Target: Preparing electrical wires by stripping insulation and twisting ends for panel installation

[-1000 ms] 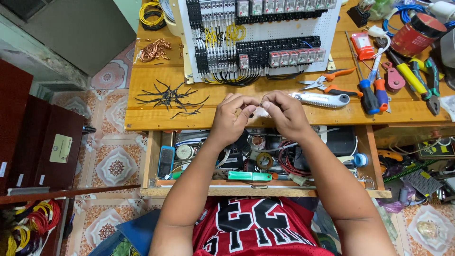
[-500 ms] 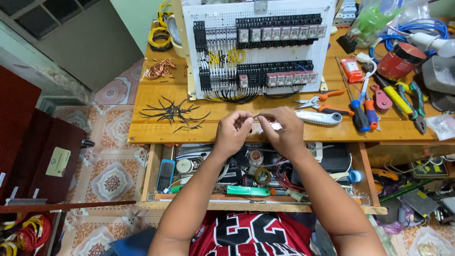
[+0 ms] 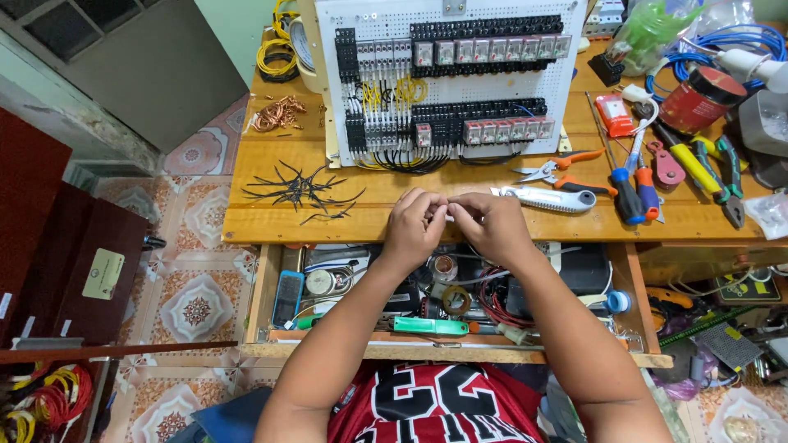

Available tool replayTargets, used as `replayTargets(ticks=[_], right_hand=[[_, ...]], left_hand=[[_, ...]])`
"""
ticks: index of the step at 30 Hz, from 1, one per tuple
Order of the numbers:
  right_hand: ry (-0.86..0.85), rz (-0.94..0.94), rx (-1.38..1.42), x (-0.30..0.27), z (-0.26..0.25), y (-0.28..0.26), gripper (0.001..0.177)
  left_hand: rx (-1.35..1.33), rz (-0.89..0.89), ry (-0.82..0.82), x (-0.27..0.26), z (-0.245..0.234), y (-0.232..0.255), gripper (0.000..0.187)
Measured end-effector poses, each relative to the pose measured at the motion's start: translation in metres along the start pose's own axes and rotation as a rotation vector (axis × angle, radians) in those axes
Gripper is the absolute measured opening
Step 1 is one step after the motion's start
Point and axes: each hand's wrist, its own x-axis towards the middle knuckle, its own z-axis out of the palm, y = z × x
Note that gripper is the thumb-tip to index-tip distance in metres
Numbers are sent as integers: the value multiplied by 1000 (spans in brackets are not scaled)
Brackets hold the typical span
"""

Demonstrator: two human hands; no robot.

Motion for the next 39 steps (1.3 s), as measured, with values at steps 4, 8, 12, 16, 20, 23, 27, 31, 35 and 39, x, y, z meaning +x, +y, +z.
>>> replayTargets(ticks=[4,8,12,16,20,23,27,31,35,39], right_hand=[[-40,-43,-86,-2,1,8,16],[-83,-104,-281,-3,6,23,15],[-16,-148,-393,-3,12,28,11],[51,-80,-210,2,11,27,7],[118,50,61,0,11,34,7],[119,60,192,1,3,4,11],[140,34,269,0,-6,-11,15],[133,22,192,1,-8,-8,15],[81,13,173,0,-7,-6,15],[62,-16,100,0,-5,-2,14]], left_hand=[[66,70,-30,-5,7,-6,5],[102,96,-65,-9,12,-12,5],[38,28,-81,-6,9,-6,6],[-98,-98,-51,-6,12,-9,7],[-273,-217,3,-8,15,-4,9],[-413,-322,53,-11,20,5,10],[-500,-368,121,-11,22,-6,10],[-478,-343,121,-7,15,-1,10],[-385,-301,94,-4,9,7,8],[-163,-213,51,0,1,16,8]])
